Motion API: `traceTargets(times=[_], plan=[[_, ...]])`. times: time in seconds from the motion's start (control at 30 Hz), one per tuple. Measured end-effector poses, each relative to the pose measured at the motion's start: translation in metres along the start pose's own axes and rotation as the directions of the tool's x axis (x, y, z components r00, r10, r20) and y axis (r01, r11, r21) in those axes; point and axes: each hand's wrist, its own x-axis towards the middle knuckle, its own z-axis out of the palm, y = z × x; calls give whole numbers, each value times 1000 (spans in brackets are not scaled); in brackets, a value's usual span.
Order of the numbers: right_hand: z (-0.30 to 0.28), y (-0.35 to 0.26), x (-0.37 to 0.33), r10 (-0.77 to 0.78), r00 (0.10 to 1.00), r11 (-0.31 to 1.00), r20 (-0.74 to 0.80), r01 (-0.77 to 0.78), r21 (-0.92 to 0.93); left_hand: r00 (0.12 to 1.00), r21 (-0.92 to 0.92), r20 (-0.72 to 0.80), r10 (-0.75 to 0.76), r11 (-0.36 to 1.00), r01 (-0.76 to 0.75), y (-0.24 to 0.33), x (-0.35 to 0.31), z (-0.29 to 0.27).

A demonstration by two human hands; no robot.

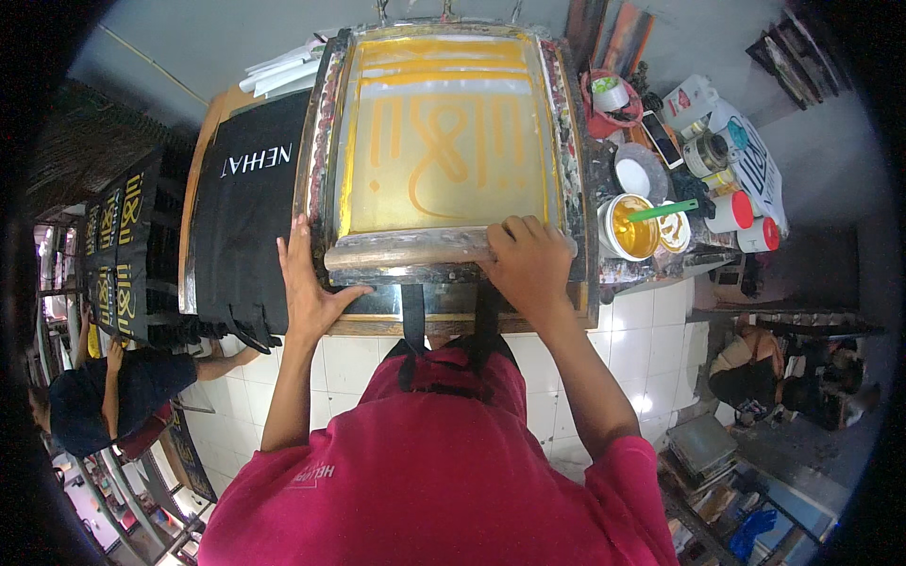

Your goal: The person performs repetitive screen printing on black tote bags by placing each bag on the printing surface, lowering a silk screen, spreading gold ink across the screen with a squeegee, and then lifting the screen to reveal the printed design.

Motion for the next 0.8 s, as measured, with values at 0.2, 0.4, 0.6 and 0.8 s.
traceTargets(times=[0.2, 0.4, 0.6, 0.8], plan=[[-59, -3, 34, -77, 950, 997, -302, 71, -32, 886, 160, -325, 330, 943, -292, 8, 30, -50], [-151, 4, 143, -1, 925, 973, -379, -87, -214, 768, -188, -619, 166, 918, -349, 51, 139, -99], [-206, 6, 252, 191, 940, 980, -283, -200, -2, 925, -357, -258, -281, 917, 179, -27, 170, -34], [-232, 43, 319, -47, 901, 989, -432, -18, -145, 784, 15, 195, -589, 801, 598, -78, 125, 40]])
